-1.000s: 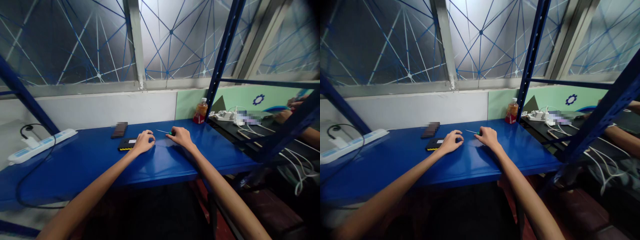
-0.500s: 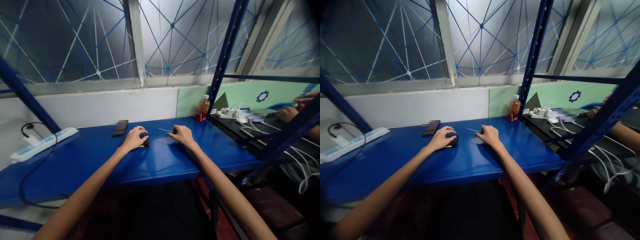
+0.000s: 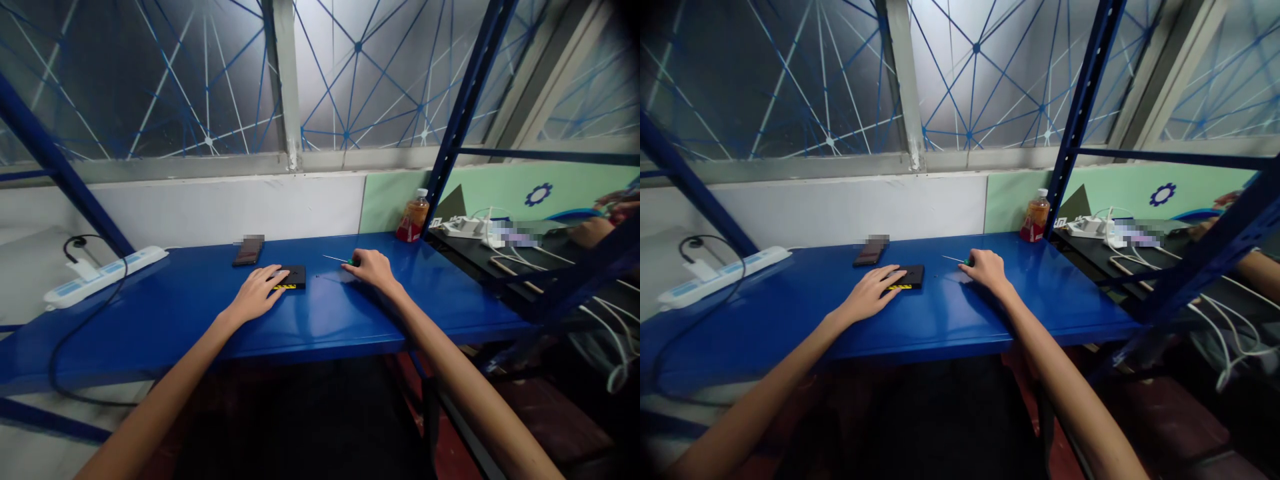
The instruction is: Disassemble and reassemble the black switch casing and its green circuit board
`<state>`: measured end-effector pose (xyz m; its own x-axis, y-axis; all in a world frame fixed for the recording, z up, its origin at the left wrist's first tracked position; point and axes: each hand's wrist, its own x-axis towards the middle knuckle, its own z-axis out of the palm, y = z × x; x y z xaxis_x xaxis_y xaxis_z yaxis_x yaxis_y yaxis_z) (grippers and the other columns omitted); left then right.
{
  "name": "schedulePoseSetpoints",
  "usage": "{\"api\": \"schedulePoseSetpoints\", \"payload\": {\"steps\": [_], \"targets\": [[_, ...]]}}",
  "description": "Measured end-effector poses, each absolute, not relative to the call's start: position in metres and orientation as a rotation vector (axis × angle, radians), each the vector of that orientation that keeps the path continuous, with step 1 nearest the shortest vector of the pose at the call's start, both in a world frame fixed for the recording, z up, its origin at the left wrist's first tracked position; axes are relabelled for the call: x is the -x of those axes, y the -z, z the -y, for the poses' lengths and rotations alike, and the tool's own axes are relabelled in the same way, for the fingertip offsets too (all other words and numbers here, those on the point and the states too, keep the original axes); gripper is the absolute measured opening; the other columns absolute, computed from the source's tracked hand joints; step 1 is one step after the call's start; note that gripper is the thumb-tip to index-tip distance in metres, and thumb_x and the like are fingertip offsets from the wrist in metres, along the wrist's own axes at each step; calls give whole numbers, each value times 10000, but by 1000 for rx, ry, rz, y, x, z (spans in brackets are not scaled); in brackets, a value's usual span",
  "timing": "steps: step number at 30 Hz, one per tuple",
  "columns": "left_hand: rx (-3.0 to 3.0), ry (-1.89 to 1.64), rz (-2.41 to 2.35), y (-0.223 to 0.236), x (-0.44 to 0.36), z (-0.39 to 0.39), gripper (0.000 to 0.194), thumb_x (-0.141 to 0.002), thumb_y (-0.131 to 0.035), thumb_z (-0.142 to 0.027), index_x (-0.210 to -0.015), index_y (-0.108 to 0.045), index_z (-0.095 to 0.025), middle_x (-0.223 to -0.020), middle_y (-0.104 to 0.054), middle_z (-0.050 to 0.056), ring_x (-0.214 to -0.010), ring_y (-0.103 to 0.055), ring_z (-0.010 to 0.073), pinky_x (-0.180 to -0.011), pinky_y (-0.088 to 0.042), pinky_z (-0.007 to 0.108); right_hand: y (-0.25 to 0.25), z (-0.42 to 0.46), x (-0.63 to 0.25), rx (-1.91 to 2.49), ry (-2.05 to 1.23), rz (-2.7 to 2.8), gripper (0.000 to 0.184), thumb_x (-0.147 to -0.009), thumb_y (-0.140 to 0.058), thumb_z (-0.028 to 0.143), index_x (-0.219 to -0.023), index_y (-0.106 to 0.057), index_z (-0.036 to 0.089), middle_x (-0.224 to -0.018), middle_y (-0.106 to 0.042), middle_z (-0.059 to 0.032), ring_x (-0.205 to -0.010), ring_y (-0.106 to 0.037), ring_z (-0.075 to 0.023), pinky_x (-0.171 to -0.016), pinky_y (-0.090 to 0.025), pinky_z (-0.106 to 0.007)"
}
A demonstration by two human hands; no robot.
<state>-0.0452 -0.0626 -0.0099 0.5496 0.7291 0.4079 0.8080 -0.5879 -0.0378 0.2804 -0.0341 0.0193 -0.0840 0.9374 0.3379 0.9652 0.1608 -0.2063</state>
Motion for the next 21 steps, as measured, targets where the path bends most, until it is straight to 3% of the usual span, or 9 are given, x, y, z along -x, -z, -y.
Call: {"api": "schedulePoseSetpoints", "payload": {"steps": [9,13,21], "targets": [[2581,504,1334,9,45,56,452,-972,-383,-442,-1349,-520,-235,-1477,-421,101,-1373,-364,280,-1094,-330,473,-21,35,-279,1817,88,2067,361,-809,-583,567,-849,-671,219,-835,-715,-54,-766,-632,-211,-554,-303,-255],[2594,458,1374,10,42,50,485,-970,-374,-471,-1361,-509,-217,-1449,-459,113,-1341,-417,282,-1083,-342,467,-22,36,-278,1828,76,2077,360,-809,-586,561,-860,-673,215,-842,-715,-59,-768,-629,-207,-563,-308,-253],[2360,435,1511,4,22,48,467,-935,-424,-499,-1221,-639,-198,-1201,-618,175,-1120,-557,337,-915,-403,461,-19,34,-280,1840,79,2094,379,-809,-578,576,-864,-673,214,-846,-714,-63,-764,-633,-212,-557,-302,-254]]}}
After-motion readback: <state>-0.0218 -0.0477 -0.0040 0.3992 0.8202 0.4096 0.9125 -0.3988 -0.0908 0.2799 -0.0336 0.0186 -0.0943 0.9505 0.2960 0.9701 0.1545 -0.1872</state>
